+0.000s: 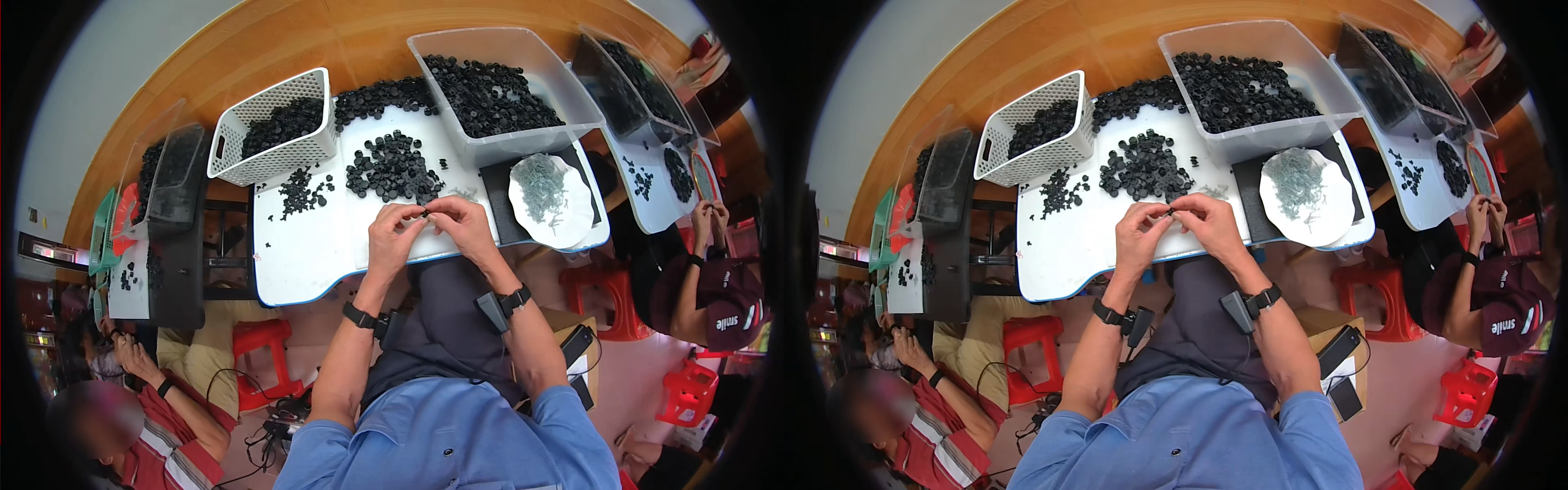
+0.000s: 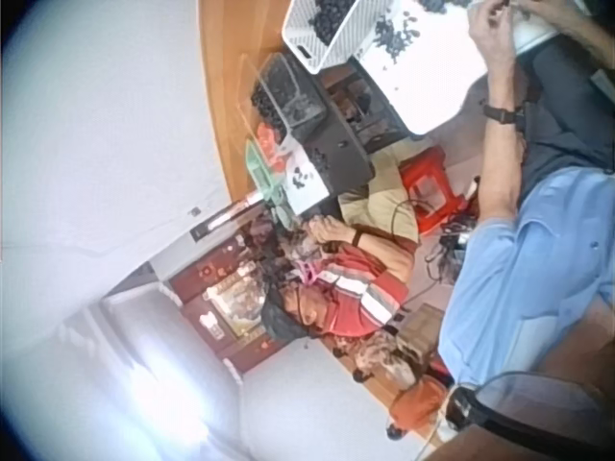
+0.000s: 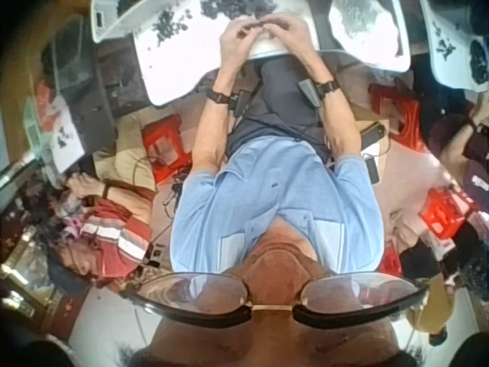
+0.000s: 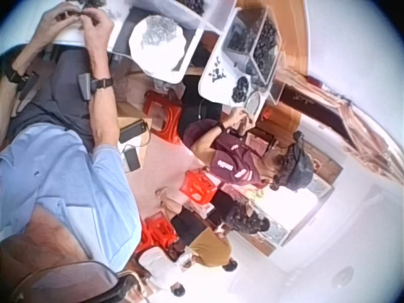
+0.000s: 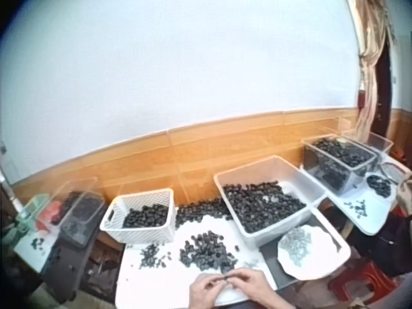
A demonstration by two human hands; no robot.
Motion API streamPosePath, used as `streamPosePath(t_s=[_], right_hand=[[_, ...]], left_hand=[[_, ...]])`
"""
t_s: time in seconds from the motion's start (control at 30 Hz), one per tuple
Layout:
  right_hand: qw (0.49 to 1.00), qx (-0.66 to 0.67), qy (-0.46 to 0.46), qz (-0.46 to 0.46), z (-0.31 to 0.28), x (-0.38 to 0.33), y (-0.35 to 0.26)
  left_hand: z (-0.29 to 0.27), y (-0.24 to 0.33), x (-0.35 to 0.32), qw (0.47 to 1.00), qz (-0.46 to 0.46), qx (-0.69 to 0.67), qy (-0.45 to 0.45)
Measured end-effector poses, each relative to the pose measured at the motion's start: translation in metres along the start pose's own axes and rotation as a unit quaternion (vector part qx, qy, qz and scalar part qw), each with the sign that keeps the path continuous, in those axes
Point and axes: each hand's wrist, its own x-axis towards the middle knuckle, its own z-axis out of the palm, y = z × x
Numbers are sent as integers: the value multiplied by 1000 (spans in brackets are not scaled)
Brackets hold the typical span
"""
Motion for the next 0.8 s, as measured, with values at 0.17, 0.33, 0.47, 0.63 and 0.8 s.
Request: streamPosePath(t_s=[0.17, 0.33, 0.47, 0.63, 0.8], right_hand=[[1000, -16, -2, -1, -5, 1, -1], [999, -45, 4, -4, -4, 0, -2], [998, -54, 16, 2, -4, -2, -1], [990, -121, 54, -42, -5, -3, 2], [983, -155, 69, -71, -4, -5, -4]], left_hand=[[3, 0, 0, 1000, 26, 10, -4], [4, -1, -1, 999, 31, 18, -4], [4, -1, -1, 998, 46, 37, -14], [4, -5, -2, 996, -21, -4, 81], [-19, -16, 10, 982, -49, 120, 136]])
